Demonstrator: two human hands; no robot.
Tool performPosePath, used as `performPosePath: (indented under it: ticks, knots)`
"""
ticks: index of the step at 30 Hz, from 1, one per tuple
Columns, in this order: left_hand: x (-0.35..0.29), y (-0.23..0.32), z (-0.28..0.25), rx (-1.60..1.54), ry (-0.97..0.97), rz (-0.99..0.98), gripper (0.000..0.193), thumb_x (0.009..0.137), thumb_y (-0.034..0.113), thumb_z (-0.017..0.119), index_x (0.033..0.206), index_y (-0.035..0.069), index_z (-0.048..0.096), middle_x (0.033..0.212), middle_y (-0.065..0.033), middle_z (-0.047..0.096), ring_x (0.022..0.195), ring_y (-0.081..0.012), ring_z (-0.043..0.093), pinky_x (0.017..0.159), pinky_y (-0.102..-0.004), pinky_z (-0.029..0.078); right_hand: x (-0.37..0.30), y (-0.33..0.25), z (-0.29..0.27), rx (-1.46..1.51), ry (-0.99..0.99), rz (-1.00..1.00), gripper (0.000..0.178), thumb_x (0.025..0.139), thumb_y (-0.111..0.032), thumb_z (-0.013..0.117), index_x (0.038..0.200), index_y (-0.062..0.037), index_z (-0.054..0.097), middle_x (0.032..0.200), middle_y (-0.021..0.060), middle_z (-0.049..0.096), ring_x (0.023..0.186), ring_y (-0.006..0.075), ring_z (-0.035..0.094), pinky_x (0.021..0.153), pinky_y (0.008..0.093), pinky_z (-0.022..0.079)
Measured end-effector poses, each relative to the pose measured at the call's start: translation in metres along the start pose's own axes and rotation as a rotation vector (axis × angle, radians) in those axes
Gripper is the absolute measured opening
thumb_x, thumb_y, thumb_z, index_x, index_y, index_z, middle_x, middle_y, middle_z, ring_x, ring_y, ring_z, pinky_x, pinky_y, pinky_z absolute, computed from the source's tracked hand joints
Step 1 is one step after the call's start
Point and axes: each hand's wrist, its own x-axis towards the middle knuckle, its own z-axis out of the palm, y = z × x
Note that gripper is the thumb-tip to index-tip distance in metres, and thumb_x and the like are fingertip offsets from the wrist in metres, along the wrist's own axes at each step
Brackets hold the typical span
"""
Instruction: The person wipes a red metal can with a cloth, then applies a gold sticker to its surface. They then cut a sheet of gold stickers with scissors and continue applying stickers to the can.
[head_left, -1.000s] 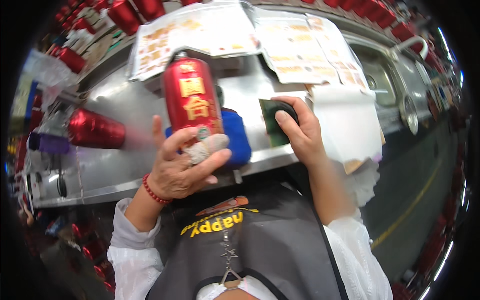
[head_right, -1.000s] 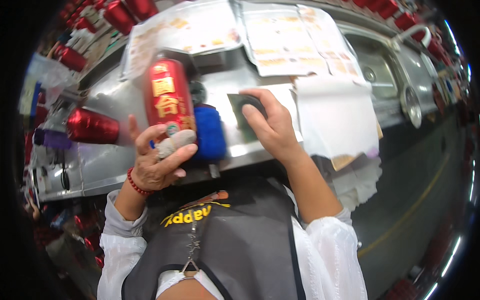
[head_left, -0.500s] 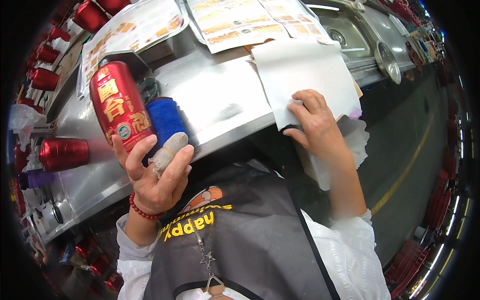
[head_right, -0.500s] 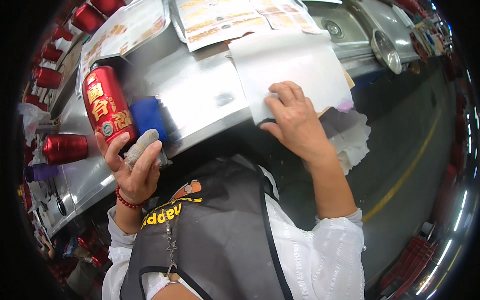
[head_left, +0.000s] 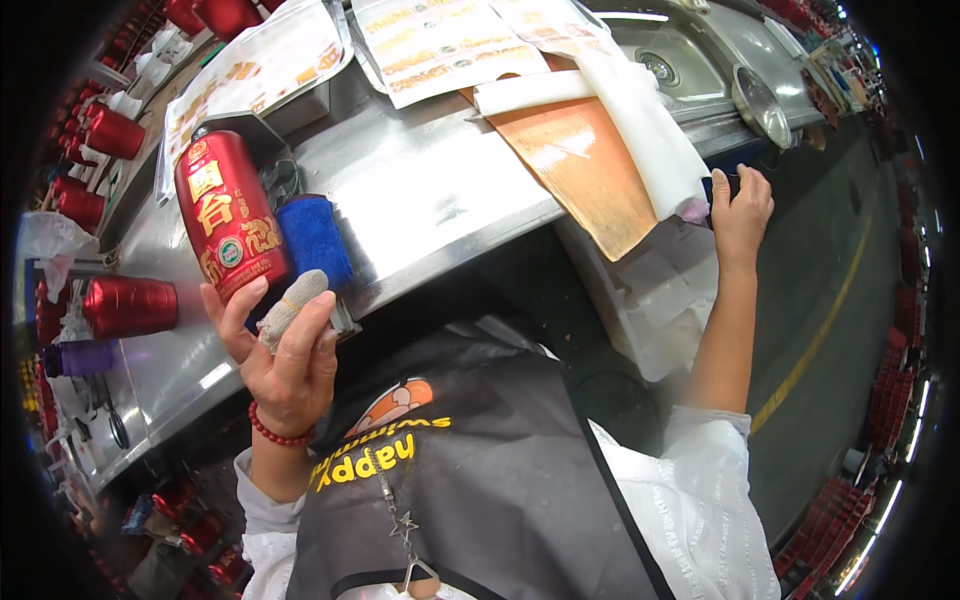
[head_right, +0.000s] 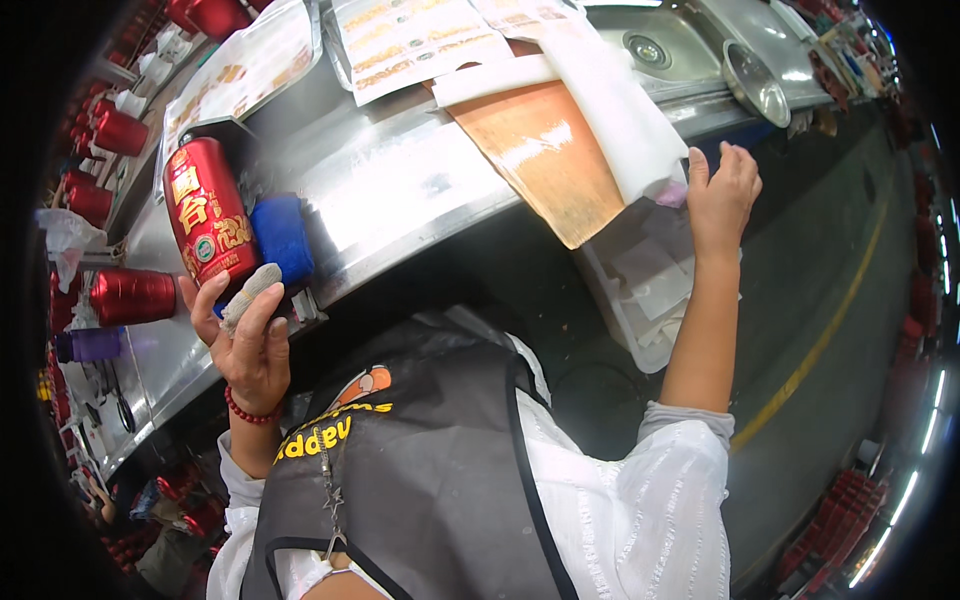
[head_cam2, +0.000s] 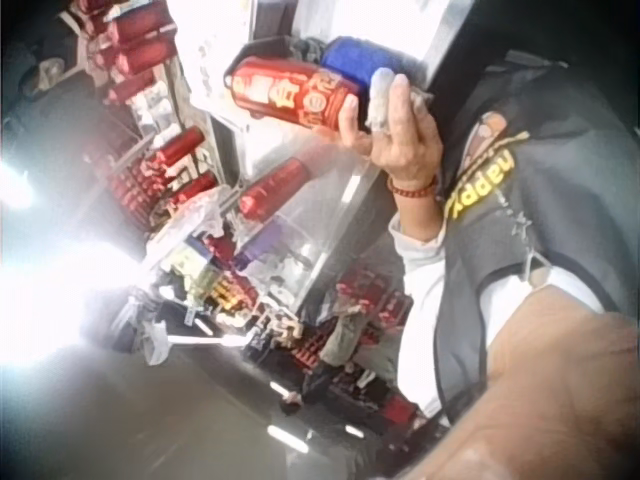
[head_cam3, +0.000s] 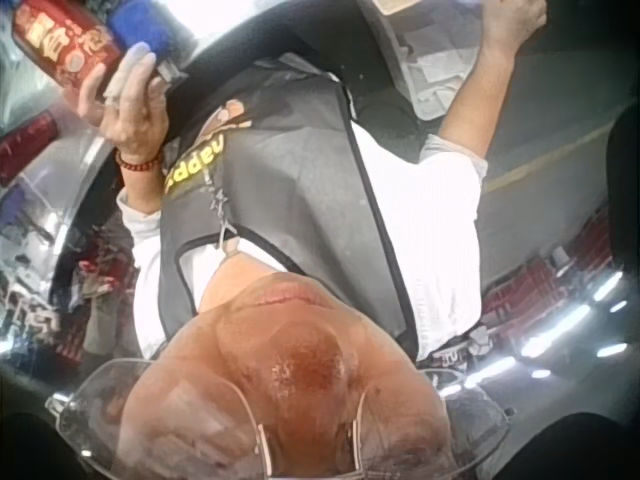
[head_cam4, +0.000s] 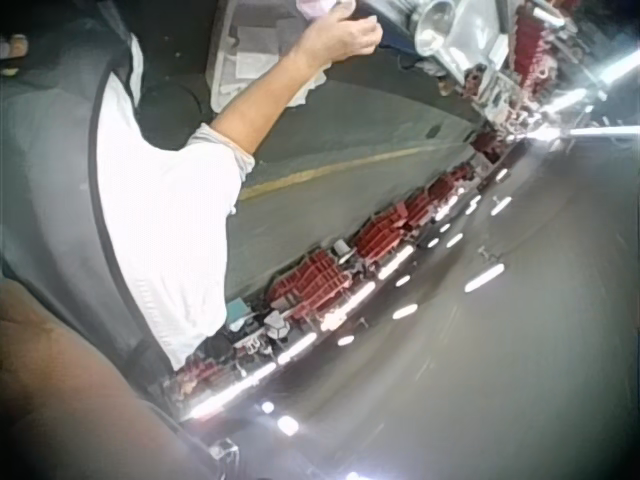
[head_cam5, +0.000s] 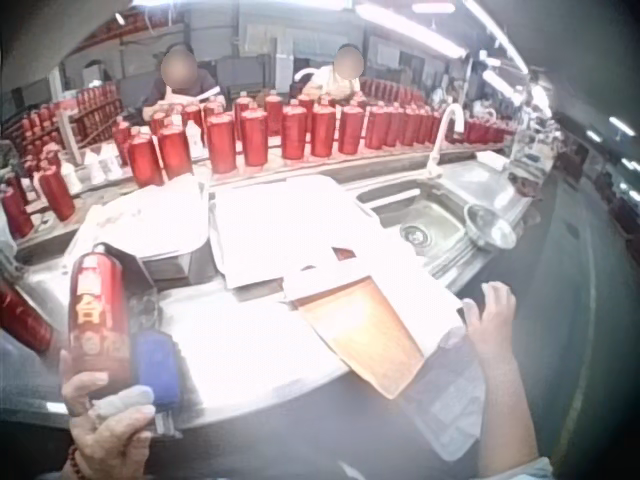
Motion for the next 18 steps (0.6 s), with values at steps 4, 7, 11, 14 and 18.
performPosePath:
  ticks: [4, 7, 11, 14, 18]
  knots:
    - [-0.010, 0.007, -0.003, 0.016, 0.020, -0.072, 0.021, 0.087, 0.018, 0.067, 0.107, 0.013, 0.072, 0.111, -0.0068, 0.065, 0.124, -0.0289, 0.046, 0.119, -0.0564, 0.015, -0.004, -0.089, -0.014, 0.137, -0.219, -0.219, 0.056, 0.084, -0.041, 0.072, 0.116, 0.0041, 0.063, 0.129, 0.0234, 0.055, 0.119, 0.0421, 0.048, 0.100, 0.0465, 0.042]
    - [-0.004, 0.010, -0.004, -0.004, 0.047, -0.047, 0.022, 0.088, 0.018, 0.066, 0.108, 0.012, 0.072, 0.110, -0.0064, 0.067, 0.124, -0.0292, 0.046, 0.118, -0.0562, 0.015, 0.000, -0.096, -0.010, 0.244, -0.199, -0.210, 0.042, 0.088, -0.032, 0.067, 0.109, 0.0042, 0.066, 0.118, 0.0233, 0.061, 0.112, 0.0374, 0.055, 0.097, 0.0449, 0.044]
    - [-0.019, 0.001, -0.010, 0.005, 0.074, -0.089, 0.021, 0.090, 0.019, 0.064, 0.108, 0.011, 0.072, 0.107, -0.0081, 0.070, 0.124, -0.0301, 0.047, 0.118, -0.0574, 0.016, 0.014, -0.035, -0.015, 0.946, -0.239, 0.425, 0.026, 0.095, -0.019, 0.062, 0.107, 0.0040, 0.066, 0.097, 0.0095, 0.070, 0.083, 0.0184, 0.066, 0.075, 0.0297, 0.052]
    - [-0.028, -0.010, -0.012, -0.019, 0.104, -0.134, 0.021, 0.093, 0.020, 0.062, 0.109, 0.010, 0.072, 0.107, -0.0076, 0.070, 0.123, -0.0313, 0.047, 0.117, -0.0582, 0.017, 0.009, 0.020, -0.041, 1.360, -0.043, 0.706, 0.033, 0.095, -0.017, 0.063, 0.117, 0.0067, 0.060, 0.103, 0.0129, 0.068, 0.089, 0.0208, 0.067, 0.078, 0.0322, 0.054]
    - [-0.031, -0.022, -0.006, -0.086, 0.139, -0.141, 0.022, 0.093, 0.018, 0.062, 0.111, 0.007, 0.070, 0.109, -0.0058, 0.070, 0.123, -0.0316, 0.048, 0.116, -0.0589, 0.019, -0.031, 0.135, -0.009, 1.336, -0.009, 1.032, 0.032, 0.095, -0.023, 0.063, 0.112, 0.0032, 0.059, 0.096, 0.0153, 0.067, 0.078, 0.0289, 0.067, 0.058, 0.0410, 0.054]
